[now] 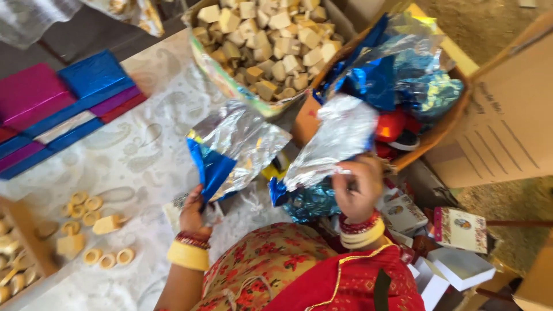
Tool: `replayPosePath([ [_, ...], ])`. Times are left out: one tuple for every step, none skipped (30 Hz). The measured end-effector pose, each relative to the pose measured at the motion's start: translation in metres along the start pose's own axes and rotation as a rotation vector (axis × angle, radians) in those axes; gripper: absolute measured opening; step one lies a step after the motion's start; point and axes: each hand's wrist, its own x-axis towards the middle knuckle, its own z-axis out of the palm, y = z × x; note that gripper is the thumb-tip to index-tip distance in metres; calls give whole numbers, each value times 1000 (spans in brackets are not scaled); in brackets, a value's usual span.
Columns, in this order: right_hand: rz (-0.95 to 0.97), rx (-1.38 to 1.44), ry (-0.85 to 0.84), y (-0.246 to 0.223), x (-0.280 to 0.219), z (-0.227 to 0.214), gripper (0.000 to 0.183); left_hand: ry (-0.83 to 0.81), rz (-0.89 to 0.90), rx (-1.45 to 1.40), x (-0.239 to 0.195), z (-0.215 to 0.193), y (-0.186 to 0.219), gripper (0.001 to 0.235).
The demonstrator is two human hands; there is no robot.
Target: The person places small wooden components into a silver and blue foil wrapper, seals the foil around the items by hand, and secures it with tape using a desktop dispenser.
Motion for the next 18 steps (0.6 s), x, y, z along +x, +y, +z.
replayPosePath([
  [0, -21, 6, 14, 4, -14, 19, -15, -16, -1, -13, 22, 12, 32],
  [-52, -107, 190, 26, 5, -28, 25, 73, -28, 35, -29, 42, 26, 29],
  [-111, -193, 370, 38, 6, -43, 32, 161, -40, 72, -45, 61, 40, 28],
  [-110, -205, 374, 41, 16, -56, 32, 152, -50, 76, -45, 59, 39, 28],
  [-105, -357, 463, 44, 25, -70, 31, 132, -107, 56, -45, 56, 38, 32],
  [-104, -502, 547, 47, 36, -81, 30, 114, -160, 33, -46, 51, 37, 37],
  [-105, -509, 549, 46, 38, -91, 30, 110, -164, 34, -35, 38, 27, 37],
  [5, -549, 341, 46, 41, -100, 31, 102, -85, 136, -27, 23, 17, 36],
  [112, -586, 130, 44, 44, -108, 34, 93, -6, 237, -18, 8, 7, 43],
  [109, -586, 128, 48, 45, -106, 34, 95, -6, 234, -22, 14, 6, 43],
  [81, -693, -25, 53, 47, -105, 30, 89, 36, 296, -25, 19, 5, 53],
  [51, -797, -178, 57, 48, -103, 27, 82, 78, 360, -28, 25, 5, 64],
  [49, -797, -179, 63, 48, -100, 27, 83, 78, 358, -29, 28, 5, 64],
  [106, -812, -281, 68, 46, -97, 22, 125, 65, 385, -30, 29, 6, 67],
  [163, -825, -384, 73, 45, -94, 19, 167, 52, 413, -31, 31, 7, 71],
  [164, -823, -383, 74, 46, -96, 19, 167, 53, 415, -29, 24, 5, 71],
  [143, -743, -447, 76, 47, -97, 21, 178, 83, 418, -27, 18, 4, 70],
  [119, -662, -509, 77, 50, -99, 25, 188, 115, 420, -24, 12, 2, 69],
])
